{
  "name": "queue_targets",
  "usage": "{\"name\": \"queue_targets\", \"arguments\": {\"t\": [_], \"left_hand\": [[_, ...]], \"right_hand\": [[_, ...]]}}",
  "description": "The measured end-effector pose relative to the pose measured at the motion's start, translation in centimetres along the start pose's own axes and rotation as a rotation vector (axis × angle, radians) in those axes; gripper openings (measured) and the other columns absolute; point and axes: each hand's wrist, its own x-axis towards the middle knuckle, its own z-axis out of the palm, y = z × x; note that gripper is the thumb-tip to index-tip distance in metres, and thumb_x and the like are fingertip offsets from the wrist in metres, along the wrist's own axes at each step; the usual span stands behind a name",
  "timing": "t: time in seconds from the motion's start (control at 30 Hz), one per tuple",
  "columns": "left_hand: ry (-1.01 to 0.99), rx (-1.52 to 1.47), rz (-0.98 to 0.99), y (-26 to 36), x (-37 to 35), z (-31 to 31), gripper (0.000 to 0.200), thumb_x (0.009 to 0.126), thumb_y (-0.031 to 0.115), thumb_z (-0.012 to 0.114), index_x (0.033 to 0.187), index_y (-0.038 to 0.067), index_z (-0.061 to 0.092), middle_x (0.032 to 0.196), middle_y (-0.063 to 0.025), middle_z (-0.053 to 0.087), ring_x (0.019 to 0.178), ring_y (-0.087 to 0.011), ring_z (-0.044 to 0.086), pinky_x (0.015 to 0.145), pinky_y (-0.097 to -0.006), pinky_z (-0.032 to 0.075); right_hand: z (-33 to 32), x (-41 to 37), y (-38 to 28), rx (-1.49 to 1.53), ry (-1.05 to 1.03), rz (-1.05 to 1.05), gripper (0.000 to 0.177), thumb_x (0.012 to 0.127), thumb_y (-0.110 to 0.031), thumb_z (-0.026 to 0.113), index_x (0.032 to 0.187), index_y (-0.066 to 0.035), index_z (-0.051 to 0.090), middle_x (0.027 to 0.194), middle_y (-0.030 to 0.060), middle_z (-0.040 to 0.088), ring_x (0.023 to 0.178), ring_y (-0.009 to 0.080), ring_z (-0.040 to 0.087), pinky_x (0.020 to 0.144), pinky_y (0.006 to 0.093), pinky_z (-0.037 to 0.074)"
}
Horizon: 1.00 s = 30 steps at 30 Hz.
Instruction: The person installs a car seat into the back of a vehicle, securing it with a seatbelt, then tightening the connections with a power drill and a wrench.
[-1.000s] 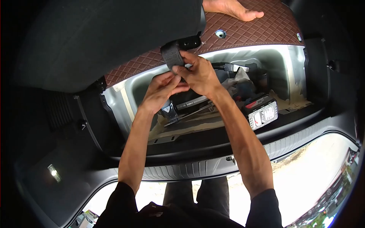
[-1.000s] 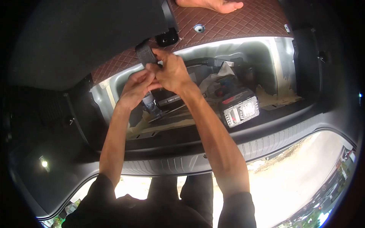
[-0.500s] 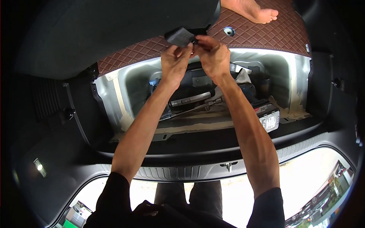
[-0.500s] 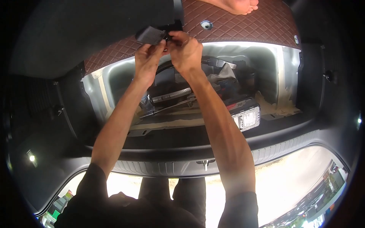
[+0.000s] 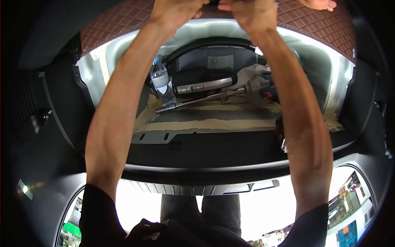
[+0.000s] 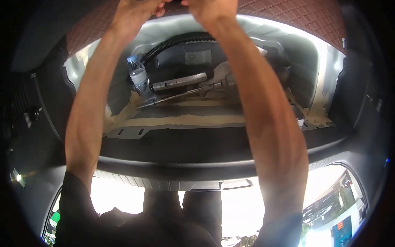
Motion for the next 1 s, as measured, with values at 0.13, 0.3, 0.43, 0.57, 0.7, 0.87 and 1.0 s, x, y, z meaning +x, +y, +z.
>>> {"name": "queue_targets", "arguments": {"t": [0.13,0.3,0.43,0.57,0.7,0.87,1.0], "left_hand": [[-0.022,-0.135,0.082,-1.7,0.8,0.1,0.044,0.091,0.011,0.081,0.121,0.004,0.050,0.089,-0.0058,0.065,0.067,-0.0114,0.061,0.051,-0.0264,0.049],[0.063,-0.353,0.105,-3.7,0.8,0.7,0.043,0.092,0.003,0.077,0.122,0.007,0.048,0.095,-0.0085,0.066,0.072,-0.0137,0.062,0.055,-0.0277,0.051],[0.227,-0.091,0.067,-2.6,-0.3,1.5,0.030,0.089,0.022,0.083,0.100,-0.005,0.072,0.087,-0.0099,0.076,0.065,-0.0124,0.065,0.060,-0.0281,0.054],[0.224,-0.041,-0.031,-1.2,-0.7,1.6,0.025,0.093,0.023,0.081,0.100,0.001,0.073,0.087,-0.0063,0.071,0.067,-0.0081,0.056,0.058,-0.0249,0.048],[0.195,-0.032,-0.086,-1.0,-0.5,1.3,0.021,0.093,0.014,0.079,0.108,0.001,0.072,0.089,-0.0070,0.071,0.071,-0.0095,0.059,0.058,-0.0274,0.050],[0.323,0.173,0.012,-0.5,-0.7,3.0,0.023,0.091,0.011,0.081,0.107,-0.002,0.071,0.090,-0.0080,0.071,0.068,-0.0116,0.061,0.049,-0.0279,0.050],[0.474,0.265,-0.078,0.2,-0.6,4.0,0.028,0.087,0.011,0.084,0.105,-0.004,0.071,0.094,-0.0087,0.072,0.067,-0.0141,0.064,0.046,-0.0267,0.053]], "right_hand": [[-1.3,-1.3,-7.0,-0.479,0.034,0.069,0.011,0.087,0.002,0.068,0.088,0.010,0.074,0.074,0.0139,0.074,0.063,0.0165,0.070,0.062,0.0294,0.060],[-3.8,0.6,-3.8,-0.488,0.129,-0.336,0.011,0.083,-0.002,0.074,0.088,0.007,0.073,0.080,0.0181,0.075,0.066,0.0214,0.072,0.061,0.0340,0.056],[-3.9,0.4,-3.3,-0.780,-0.021,-0.030,0.033,0.086,-0.030,0.084,0.099,-0.001,0.079,0.081,0.0084,0.078,0.061,0.0118,0.069,0.064,0.0265,0.055],[-3.3,0.2,0.0,-0.578,0.039,-0.004,0.029,0.085,-0.026,0.085,0.096,-0.001,0.078,0.082,0.0104,0.079,0.068,0.0147,0.073,0.068,0.0284,0.057],[-3.3,-0.1,-0.6,-0.441,0.093,0.004,0.021,0.082,-0.013,0.084,0.091,0.003,0.073,0.075,0.0186,0.073,0.067,0.0294,0.073,0.067,0.0362,0.058],[-3.4,0.0,-0.7,-0.407,0.073,0.009,0.020,0.083,-0.011,0.083,0.089,0.002,0.070,0.076,0.0189,0.073,0.067,0.0310,0.073,0.066,0.0369,0.058],[-3.0,-0.4,-0.7,-0.551,0.100,0.010,0.021,0.085,-0.017,0.082,0.085,0.000,0.071,0.075,0.0166,0.073,0.067,0.0310,0.073,0.066,0.0376,0.058]]}}
